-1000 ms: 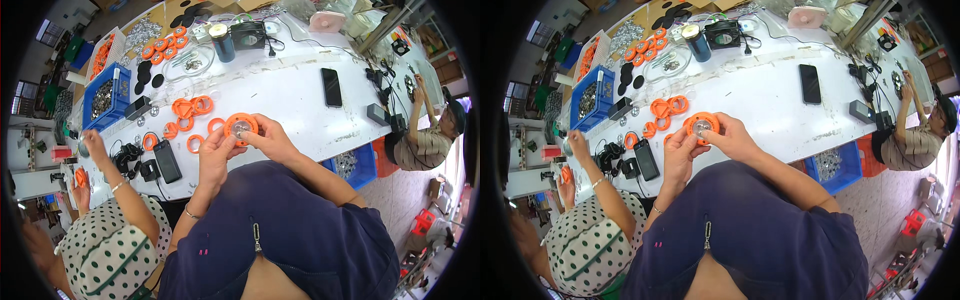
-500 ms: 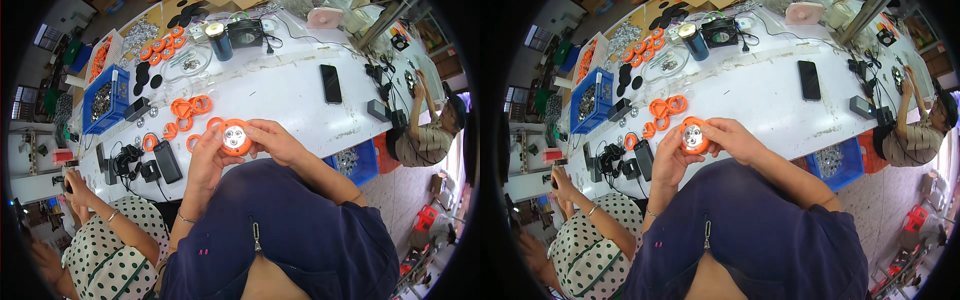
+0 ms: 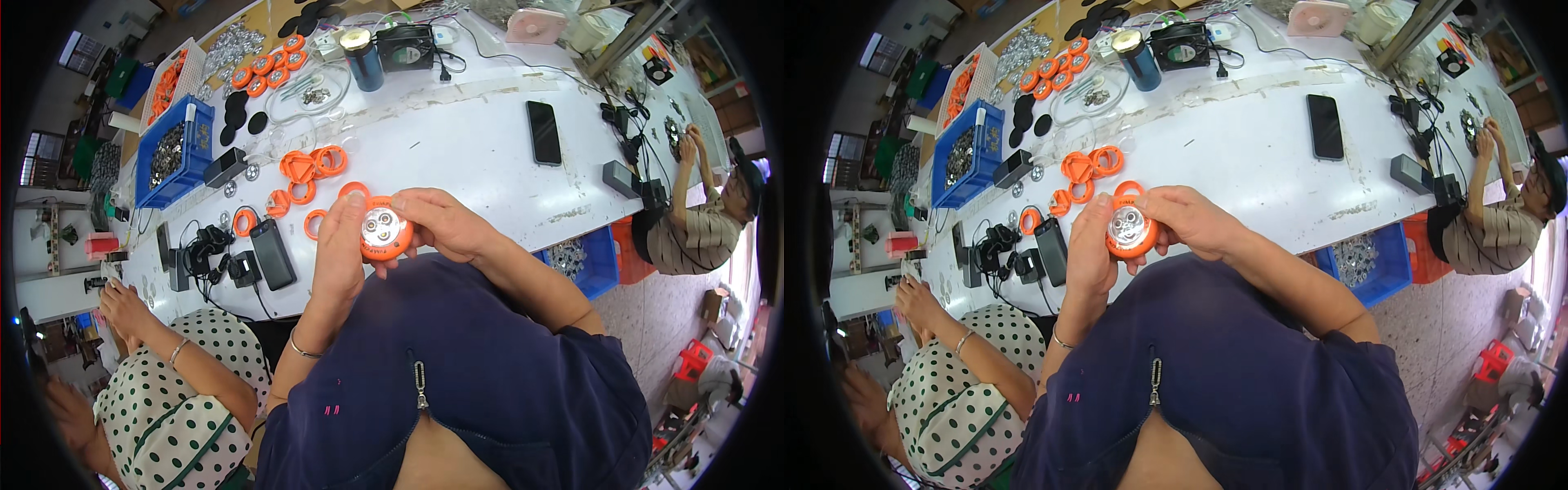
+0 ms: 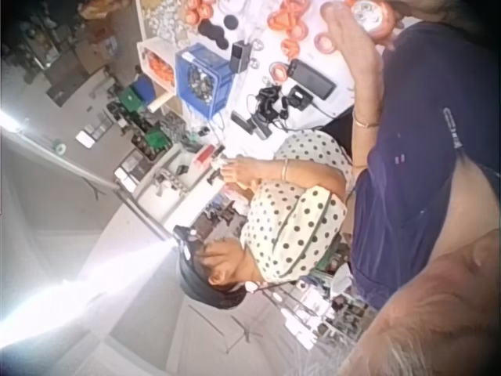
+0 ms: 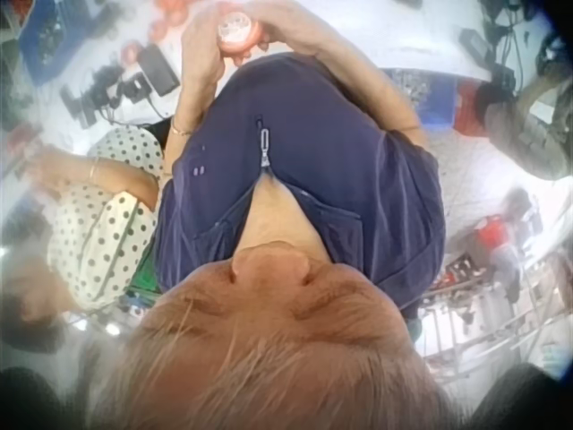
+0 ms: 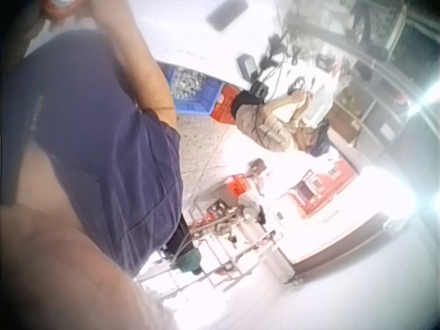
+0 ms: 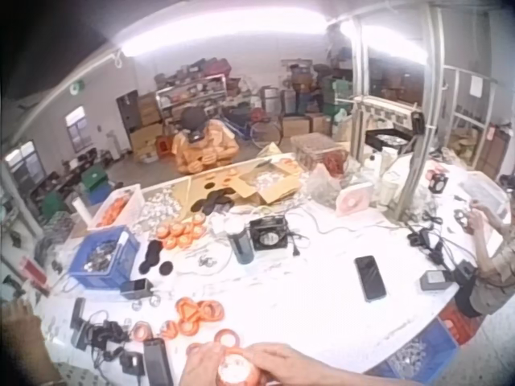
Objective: The person assembles electronic components and wires into orange circular housings, then covers them with plastic covers. The person uses tweezers to manipulate the components.
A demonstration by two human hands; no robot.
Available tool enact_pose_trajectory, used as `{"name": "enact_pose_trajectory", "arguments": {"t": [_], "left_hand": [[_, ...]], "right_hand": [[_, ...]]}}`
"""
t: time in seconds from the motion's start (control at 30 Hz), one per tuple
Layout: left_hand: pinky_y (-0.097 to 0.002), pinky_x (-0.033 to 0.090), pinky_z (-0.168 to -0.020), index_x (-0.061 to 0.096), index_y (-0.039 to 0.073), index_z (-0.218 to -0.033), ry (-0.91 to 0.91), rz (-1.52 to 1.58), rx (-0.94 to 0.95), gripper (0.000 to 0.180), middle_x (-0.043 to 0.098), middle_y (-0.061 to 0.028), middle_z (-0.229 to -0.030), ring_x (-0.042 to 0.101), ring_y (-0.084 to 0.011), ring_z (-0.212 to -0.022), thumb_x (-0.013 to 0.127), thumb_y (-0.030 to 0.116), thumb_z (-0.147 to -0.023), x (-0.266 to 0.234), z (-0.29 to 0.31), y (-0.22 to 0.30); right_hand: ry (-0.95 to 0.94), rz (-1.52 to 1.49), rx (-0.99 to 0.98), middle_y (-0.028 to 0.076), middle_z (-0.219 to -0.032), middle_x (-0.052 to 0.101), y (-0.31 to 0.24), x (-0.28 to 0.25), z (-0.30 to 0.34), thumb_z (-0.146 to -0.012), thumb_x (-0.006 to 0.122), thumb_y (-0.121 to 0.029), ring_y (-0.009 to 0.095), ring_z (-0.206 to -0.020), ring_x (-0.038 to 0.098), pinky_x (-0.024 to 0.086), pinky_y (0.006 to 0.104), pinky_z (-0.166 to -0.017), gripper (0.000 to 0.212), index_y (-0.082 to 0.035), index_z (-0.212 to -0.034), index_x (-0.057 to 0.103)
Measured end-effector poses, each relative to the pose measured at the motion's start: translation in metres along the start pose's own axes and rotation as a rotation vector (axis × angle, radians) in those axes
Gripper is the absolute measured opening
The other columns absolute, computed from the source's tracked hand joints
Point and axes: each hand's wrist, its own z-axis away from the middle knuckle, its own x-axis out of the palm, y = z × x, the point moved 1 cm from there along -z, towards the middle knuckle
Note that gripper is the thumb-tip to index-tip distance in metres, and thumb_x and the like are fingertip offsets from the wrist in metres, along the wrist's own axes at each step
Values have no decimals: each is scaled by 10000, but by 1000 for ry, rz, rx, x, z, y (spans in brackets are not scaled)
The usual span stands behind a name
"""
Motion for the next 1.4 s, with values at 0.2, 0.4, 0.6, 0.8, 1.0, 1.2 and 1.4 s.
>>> {"name": "enact_pose_trajectory", "arguments": {"t": [0.2, 0.4, 0.6, 0.8, 1.0, 1.2, 1.4], "left_hand": [[-226, 480, -371, 483, 1, -1048, 52, 38, 36, 384, 634, -118, -785, 625, -168, -543, 328, 349, -1005, 1, 1, 0], [-280, 568, -480, 425, 17, -1172, 117, 73, 45, 371, 594, -144, -1046, 654, -203, -802, 315, 331, -1007, 7, 2, 8], [-384, 556, -765, 406, 24, -1239, -96, 290, 89, 336, 538, -126, -1137, 596, -220, -991, 393, 257, -996, -2, 3, 3], [-366, 422, -941, 517, 9, -1144, -314, 5, 588, 318, 534, -124, -1128, 520, -248, -1104, 534, 256, -944, -13, 19, 0], [-415, 422, -967, 583, 15, -1033, -336, -86, 682, 255, 537, -111, -1119, 515, -296, -1140, 594, 238, -909, -17, 22, 10], [-418, 426, -964, 574, 21, -1066, -329, -61, 715, 247, 541, -121, -1131, 518, -302, -1142, 593, 209, -908, -18, 22, 8], [-415, 423, -967, 545, 10, -1124, -271, -94, 753, 272, 553, -147, -1152, 528, -299, -1133, 592, 163, -905, -13, 29, 5]], "right_hand": [[185, -7, -39, 39, -871, 630, 0, 7, 3, -937, 543, -283, 67, -691, 547, 437, 212, -584, 292, -17, -1055, 570], [243, 67, -226, 31, -939, 617, -4, 12, 6, -874, 616, -149, 66, -797, 562, 462, 217, -692, 393, 19, -1218, 531], [220, 121, -366, 43, -987, 590, -6, 10, 11, -828, 665, -103, 95, -863, 555, 458, 244, -768, 395, 0, -1198, 572], [41, 611, -772, 68, -1026, 573, -18, 16, 27, -718, 750, -52, 185, -954, 559, 446, 303, -847, 382, -53, -1085, 643], [42, 603, -804, 67, -1029, 538, -16, 15, 25, -696, 797, -97, 174, -978, 510, 411, 306, -851, 378, -64, -1035, 633], [79, 652, -867, 69, -1001, 576, -19, 20, 25, -680, 788, -70, 196, -943, 544, 441, 316, -831, 367, -67, -1014, 635], [81, 756, -943, 63, -939, 581, -23, 27, 29, -705, 794, -96, 196, -856, 548, 452, 309, -756, 370, -62, -1035, 630]]}}
